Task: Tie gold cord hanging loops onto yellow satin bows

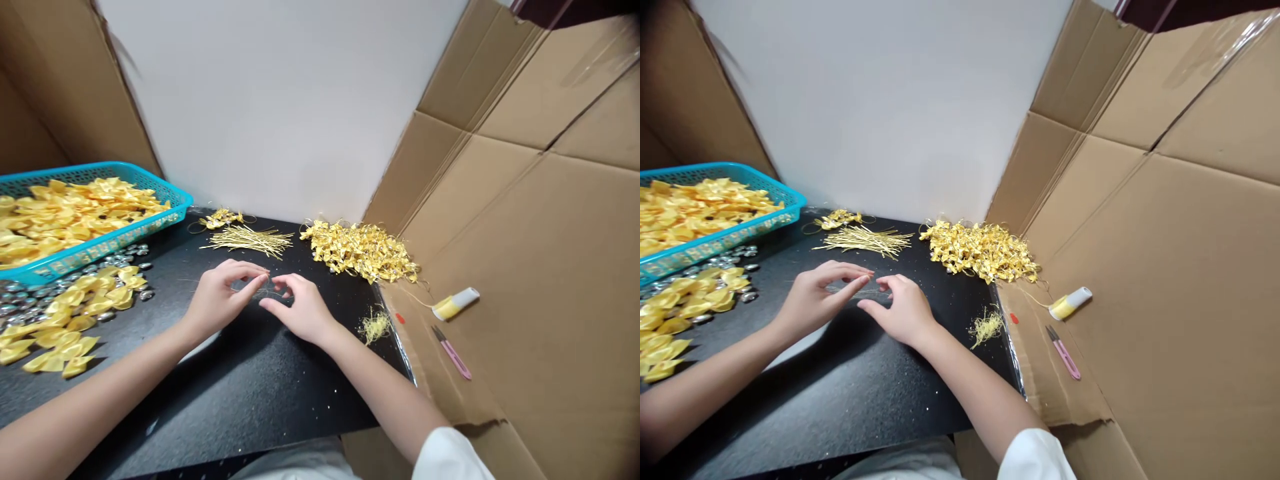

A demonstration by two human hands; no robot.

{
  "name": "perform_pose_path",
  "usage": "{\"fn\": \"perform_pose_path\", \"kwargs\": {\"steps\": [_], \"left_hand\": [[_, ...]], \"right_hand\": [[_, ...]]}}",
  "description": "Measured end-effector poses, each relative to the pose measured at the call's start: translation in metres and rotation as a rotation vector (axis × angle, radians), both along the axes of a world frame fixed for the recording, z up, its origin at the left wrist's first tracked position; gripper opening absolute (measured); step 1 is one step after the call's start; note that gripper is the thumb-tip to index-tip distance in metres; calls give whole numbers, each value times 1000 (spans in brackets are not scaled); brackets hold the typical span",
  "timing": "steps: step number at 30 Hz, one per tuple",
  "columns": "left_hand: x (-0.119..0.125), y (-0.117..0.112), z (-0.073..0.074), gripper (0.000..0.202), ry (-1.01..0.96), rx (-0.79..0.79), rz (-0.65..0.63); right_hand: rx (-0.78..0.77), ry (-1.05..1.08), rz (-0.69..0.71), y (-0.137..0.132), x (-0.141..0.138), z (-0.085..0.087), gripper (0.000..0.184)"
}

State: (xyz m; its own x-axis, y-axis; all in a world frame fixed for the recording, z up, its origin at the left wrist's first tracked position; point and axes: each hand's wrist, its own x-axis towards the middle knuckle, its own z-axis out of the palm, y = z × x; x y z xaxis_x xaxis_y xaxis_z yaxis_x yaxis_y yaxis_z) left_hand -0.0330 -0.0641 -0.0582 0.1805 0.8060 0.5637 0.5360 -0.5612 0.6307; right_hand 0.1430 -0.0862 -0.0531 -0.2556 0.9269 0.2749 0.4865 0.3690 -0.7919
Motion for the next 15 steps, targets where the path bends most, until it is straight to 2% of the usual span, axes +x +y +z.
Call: {"fn": "perform_pose_path", "kwargs": {"steps": [2,5,15], "left_hand": [[-1,0,0,22,2,19,-9],[-5,2,-2,21,7,41,-3],[-12,8,5,22,-13,31,77]], "right_hand": [[52,11,-12,10,-13,-3,14],[83,65,43,15,-13,-1,19],[-194,241,179,-13,14,7,17]]}}
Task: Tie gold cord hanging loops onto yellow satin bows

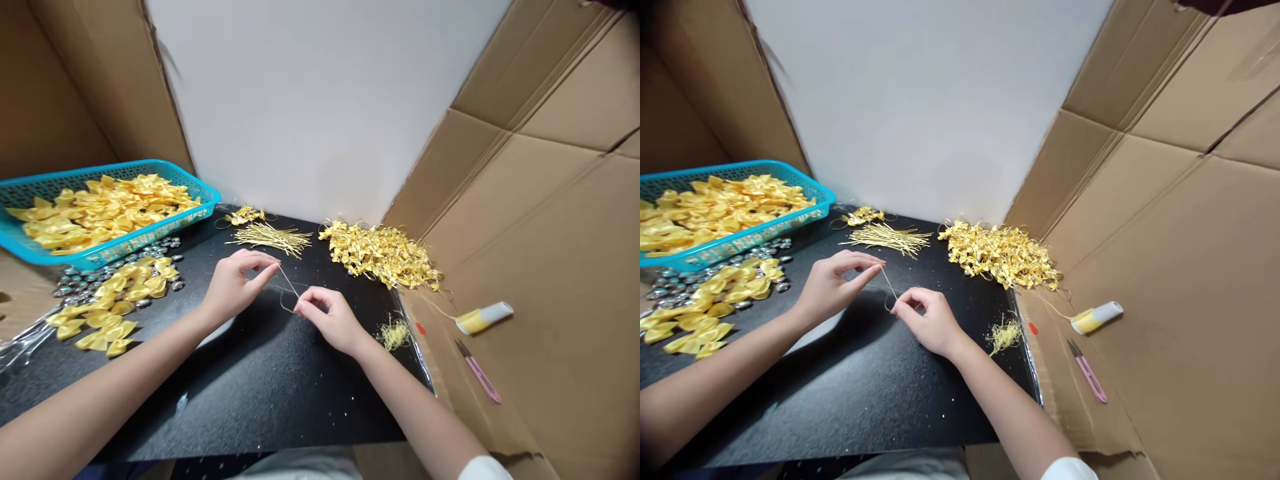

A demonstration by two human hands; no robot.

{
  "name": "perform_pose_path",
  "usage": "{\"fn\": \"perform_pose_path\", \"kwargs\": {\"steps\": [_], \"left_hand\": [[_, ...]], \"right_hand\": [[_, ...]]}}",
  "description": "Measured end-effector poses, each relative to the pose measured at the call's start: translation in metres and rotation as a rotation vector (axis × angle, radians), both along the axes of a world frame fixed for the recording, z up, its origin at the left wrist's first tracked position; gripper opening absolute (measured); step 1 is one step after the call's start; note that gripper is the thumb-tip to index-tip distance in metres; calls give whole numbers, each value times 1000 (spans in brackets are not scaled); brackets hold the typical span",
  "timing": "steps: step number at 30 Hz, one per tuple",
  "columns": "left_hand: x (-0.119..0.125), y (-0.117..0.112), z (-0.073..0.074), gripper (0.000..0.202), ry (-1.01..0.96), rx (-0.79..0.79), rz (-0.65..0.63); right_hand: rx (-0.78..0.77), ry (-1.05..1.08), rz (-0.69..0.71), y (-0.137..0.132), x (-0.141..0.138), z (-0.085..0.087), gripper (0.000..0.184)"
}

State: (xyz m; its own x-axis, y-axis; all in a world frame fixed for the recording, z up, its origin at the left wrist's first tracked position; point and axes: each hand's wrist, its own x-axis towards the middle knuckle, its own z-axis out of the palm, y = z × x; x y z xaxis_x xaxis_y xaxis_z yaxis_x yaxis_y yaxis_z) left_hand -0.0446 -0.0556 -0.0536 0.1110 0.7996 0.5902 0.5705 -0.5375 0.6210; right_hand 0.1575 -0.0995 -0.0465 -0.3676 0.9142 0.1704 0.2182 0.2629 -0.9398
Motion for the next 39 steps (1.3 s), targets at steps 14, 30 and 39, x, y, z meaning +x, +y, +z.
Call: {"fn": "perform_pose_path", "kwargs": {"steps": [14,30,39], "left_hand": [[-19,27,76,24,174,225,-6],[-45,66,127,23,187,343,177],[-49,68,151,19,149,344,198]], "right_hand": [[95,-104,1,-29,29,12,21],[69,-414,54,-29,51,-11,16],[152,-722,172,-26,70,-21,18]]}}
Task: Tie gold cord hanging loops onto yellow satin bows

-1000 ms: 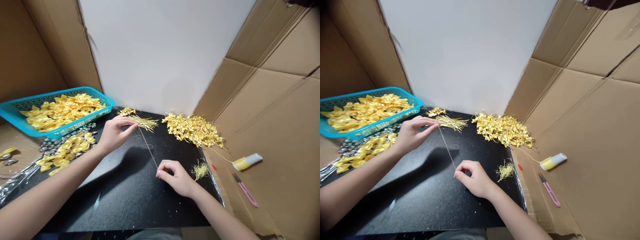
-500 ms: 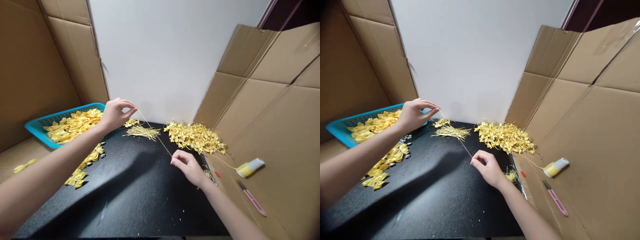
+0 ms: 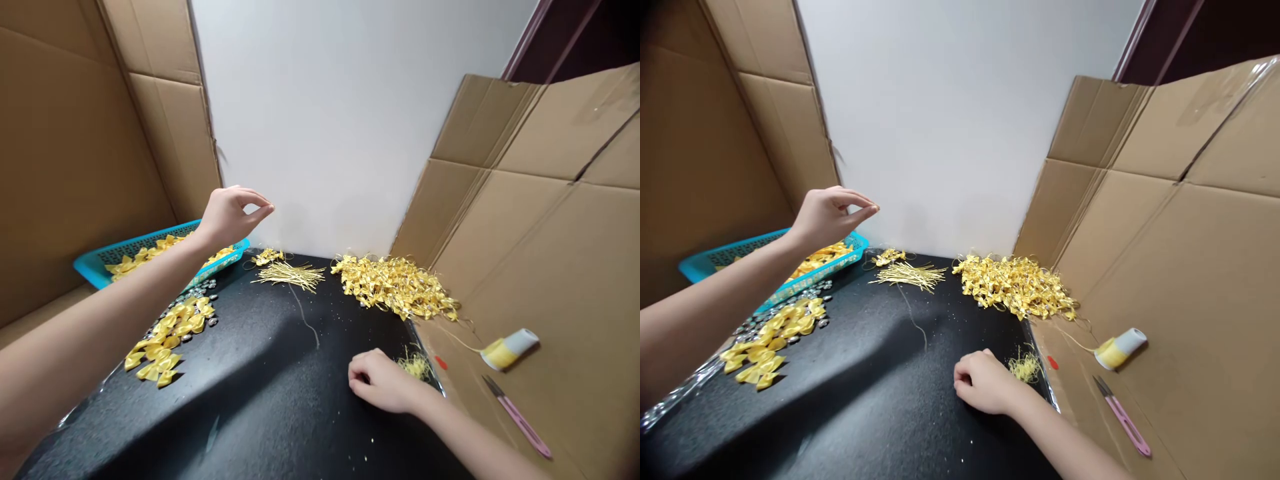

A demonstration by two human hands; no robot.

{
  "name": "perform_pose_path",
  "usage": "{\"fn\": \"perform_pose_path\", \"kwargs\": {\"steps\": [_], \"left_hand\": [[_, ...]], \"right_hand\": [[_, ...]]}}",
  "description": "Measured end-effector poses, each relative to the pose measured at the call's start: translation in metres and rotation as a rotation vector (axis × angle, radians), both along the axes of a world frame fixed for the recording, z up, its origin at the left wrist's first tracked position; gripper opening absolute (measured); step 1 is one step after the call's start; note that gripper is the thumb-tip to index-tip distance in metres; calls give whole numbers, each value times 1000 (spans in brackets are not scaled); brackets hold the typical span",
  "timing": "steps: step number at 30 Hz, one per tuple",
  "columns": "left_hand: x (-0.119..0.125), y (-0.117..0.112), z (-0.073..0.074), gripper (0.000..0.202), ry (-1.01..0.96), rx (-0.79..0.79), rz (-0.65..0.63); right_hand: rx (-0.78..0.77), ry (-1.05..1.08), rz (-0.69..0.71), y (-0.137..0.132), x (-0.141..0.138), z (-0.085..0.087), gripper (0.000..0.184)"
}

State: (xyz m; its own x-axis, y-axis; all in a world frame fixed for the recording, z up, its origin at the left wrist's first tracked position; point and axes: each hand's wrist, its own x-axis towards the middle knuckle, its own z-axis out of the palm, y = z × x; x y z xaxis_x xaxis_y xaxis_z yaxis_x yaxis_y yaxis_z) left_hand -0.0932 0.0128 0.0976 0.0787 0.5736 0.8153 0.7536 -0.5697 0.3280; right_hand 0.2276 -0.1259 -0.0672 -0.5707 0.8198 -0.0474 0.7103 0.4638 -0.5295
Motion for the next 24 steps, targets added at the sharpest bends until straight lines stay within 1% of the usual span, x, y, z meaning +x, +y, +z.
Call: {"fn": "perform_pose_path", "kwargs": {"steps": [3,4,6,8,10,12,14,17,20,22,24], "left_hand": [[-1,-1,2,19,-26,-20,-51],[0,-2,2,20,-30,-30,-72],[3,-6,1,23,-35,-54,-113],[9,-10,-1,25,-44,-90,-174],[15,-15,-4,23,-66,-137,-258],[22,-20,-8,20,-103,-185,-346],[27,-23,-14,17,-142,-228,-423],[32,-25,-25,18,-213,-306,-524],[35,-26,-35,25,-291,-386,-593],[36,-26,-39,28,-341,-419,-606],[36,-25,-43,28,-379,-433,-598]], "right_hand": [[38,4,-24,14,8,6,16],[63,36,-49,23,8,12,16],[131,158,-109,43,2,28,17],[197,337,-169,66,-11,49,18],[235,528,-232,87,-32,71,19],[228,694,-242,103,-57,90,21],[156,813,-198,114,-80,102,24],[-24,920,-59,123,-105,108,28],[-175,984,71,126,-113,106,39],[-217,988,86,125,-112,102,44],[-215,974,49,124,-109,98,45]]}}
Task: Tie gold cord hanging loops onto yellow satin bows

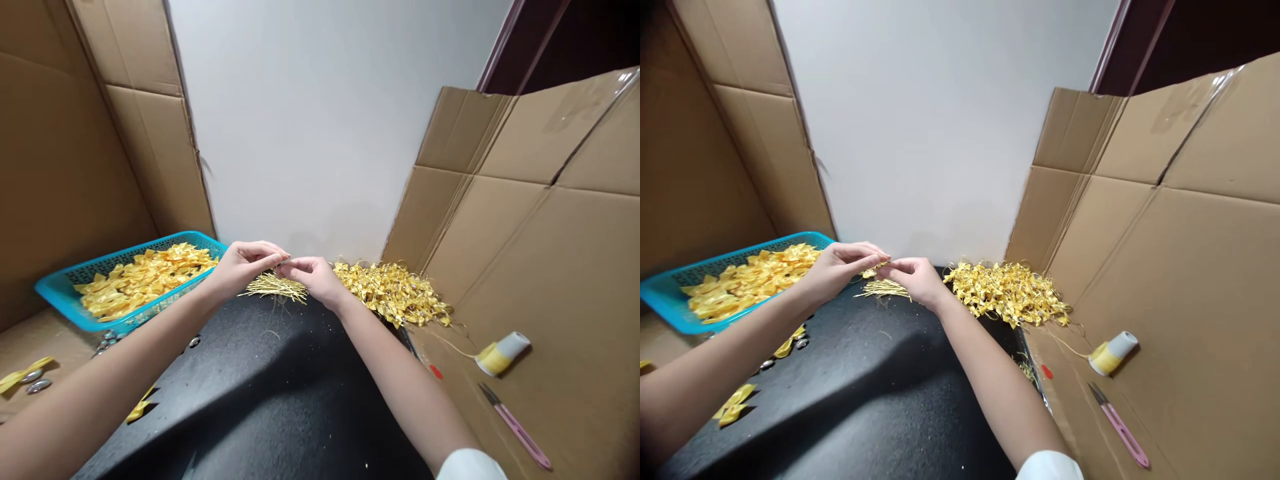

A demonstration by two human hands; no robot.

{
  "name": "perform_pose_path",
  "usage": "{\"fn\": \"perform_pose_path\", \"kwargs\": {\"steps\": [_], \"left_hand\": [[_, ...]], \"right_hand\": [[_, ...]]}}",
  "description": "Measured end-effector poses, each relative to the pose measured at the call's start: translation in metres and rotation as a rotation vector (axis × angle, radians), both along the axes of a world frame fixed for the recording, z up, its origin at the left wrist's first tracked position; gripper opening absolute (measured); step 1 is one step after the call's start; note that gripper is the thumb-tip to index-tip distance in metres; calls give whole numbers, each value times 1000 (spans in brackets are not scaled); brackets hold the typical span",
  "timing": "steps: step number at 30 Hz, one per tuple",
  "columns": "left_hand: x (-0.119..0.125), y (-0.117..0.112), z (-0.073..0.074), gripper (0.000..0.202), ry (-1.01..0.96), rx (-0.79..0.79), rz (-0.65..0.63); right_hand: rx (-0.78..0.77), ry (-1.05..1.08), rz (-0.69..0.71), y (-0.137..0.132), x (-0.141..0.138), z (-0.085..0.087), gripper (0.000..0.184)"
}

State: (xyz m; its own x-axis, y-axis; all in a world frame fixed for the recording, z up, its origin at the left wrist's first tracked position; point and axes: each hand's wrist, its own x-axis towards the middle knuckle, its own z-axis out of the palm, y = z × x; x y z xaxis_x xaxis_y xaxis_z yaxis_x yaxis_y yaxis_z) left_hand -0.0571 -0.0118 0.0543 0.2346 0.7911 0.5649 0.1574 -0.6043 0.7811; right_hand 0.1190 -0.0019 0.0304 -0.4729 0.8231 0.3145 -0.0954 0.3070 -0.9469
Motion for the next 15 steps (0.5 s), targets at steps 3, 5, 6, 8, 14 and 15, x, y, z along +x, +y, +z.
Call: {"fn": "perform_pose_path", "kwargs": {"steps": [3,5,6,8,14,15], "left_hand": [[-2,4,-5,26,-14,-10,21],[-4,6,-8,25,-18,-11,32],[-5,8,-10,24,-23,-10,40],[-6,9,-12,24,-37,-8,53],[-7,10,-17,22,-65,-25,49],[-7,11,-18,22,-67,-30,47]], "right_hand": [[-6,-20,-62,-2,7,-8,43],[-19,-33,-85,-4,12,-15,41],[-30,-40,-90,-5,14,-19,40],[-54,-69,-85,-6,19,-27,38],[-109,-198,-73,-14,35,-52,31],[-109,-208,-77,-15,37,-55,30]]}}
